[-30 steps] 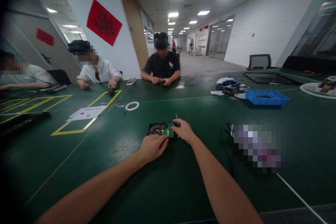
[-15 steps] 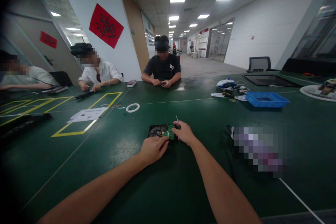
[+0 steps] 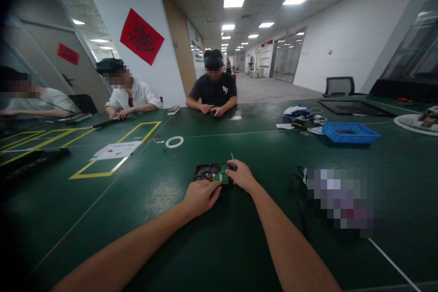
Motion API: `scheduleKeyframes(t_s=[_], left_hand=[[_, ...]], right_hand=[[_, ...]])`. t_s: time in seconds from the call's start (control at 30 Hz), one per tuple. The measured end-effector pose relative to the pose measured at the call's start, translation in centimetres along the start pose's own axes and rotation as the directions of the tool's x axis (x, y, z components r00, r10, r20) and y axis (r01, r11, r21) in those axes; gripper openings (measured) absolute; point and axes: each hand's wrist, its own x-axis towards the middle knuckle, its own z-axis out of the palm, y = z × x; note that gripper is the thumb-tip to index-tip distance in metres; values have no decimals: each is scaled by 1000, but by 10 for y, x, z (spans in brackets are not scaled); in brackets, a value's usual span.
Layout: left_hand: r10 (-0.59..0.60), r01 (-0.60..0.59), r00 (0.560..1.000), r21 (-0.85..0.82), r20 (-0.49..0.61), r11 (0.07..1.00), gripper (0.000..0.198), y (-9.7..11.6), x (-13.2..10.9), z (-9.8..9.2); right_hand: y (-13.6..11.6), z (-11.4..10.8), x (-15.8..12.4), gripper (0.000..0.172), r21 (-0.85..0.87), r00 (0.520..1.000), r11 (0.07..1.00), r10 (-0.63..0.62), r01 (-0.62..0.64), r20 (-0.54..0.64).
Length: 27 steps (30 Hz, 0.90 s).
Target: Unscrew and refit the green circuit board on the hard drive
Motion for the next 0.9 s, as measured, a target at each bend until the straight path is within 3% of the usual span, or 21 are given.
scheduleKeyframes(t_s=[0.57, 0.9], left_hand=[[-15, 11, 998, -51, -68, 999, 27, -3, -1, 0], [-142, 127, 974, -97, -177, 987, 30, -31, -1, 7]], right_hand=[[-1, 0, -1, 43, 5, 1000, 1000, -2, 2, 0], [-5, -1, -2, 42, 15, 1000, 1000, 24, -24, -1]])
